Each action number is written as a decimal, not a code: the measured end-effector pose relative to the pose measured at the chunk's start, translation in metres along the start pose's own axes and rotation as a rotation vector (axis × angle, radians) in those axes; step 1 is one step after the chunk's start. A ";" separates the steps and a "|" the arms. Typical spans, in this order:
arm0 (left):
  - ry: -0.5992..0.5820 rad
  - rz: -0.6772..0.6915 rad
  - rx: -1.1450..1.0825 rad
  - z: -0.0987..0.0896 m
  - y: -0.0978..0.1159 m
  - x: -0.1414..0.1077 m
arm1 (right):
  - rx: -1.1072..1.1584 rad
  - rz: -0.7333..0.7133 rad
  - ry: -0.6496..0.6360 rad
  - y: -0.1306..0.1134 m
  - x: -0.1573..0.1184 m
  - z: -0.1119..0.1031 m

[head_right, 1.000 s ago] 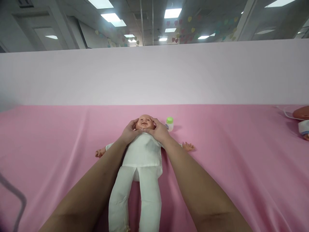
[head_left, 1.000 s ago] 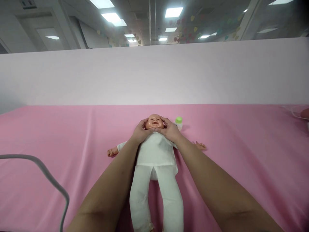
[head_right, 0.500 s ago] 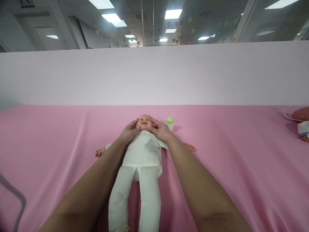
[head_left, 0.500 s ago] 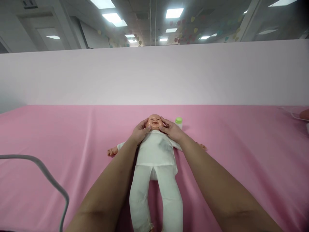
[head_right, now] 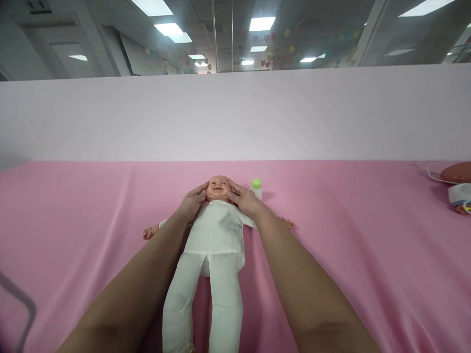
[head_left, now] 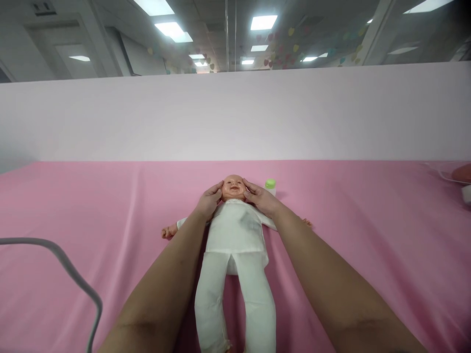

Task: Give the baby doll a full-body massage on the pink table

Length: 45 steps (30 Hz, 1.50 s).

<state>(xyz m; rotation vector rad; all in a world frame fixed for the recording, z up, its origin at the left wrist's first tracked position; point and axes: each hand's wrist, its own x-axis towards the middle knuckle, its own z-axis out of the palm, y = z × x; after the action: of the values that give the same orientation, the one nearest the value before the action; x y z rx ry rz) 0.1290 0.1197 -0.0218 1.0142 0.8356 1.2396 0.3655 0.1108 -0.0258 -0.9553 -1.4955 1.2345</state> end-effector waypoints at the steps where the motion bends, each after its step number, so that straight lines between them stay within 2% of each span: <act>1: 0.013 -0.003 -0.003 0.001 0.001 -0.001 | 0.001 0.002 -0.002 -0.001 -0.001 0.001; 11: 0.099 0.058 0.049 0.014 0.009 -0.005 | -0.048 -0.040 0.023 -0.022 -0.011 0.009; 14: 0.142 0.125 0.139 0.017 0.014 -0.006 | -0.106 -0.048 0.049 -0.029 -0.013 0.013; 19: 0.224 0.300 0.512 0.037 0.036 -0.021 | -0.385 -0.086 0.275 -0.045 -0.012 0.009; 22: 0.189 0.354 0.658 0.061 0.053 -0.040 | -0.559 -0.159 0.473 -0.055 -0.013 -0.004; 24: 0.143 0.372 0.663 0.077 0.062 -0.052 | -0.757 -0.191 0.586 -0.057 -0.015 -0.016; 27: 0.076 0.357 0.607 0.095 0.070 -0.065 | -1.003 -0.094 0.598 -0.055 -0.017 -0.032; 31: 0.016 0.317 0.591 0.101 0.073 -0.066 | -1.081 0.080 0.506 -0.044 -0.014 -0.042; 38: -0.027 0.228 0.512 0.107 0.078 -0.068 | -1.110 0.137 0.494 -0.045 -0.010 -0.045; 42: -0.046 0.160 0.393 0.112 0.081 -0.071 | -1.112 0.153 0.518 -0.056 -0.023 -0.048; 45: -0.015 0.044 0.272 0.118 0.083 -0.068 | -1.112 0.165 0.537 -0.062 -0.039 -0.051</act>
<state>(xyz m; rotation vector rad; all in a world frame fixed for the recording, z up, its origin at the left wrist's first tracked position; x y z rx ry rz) 0.1991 0.0371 0.0954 1.2633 0.9932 1.1744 0.4250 0.0749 0.0301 -1.9588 -1.6237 0.0795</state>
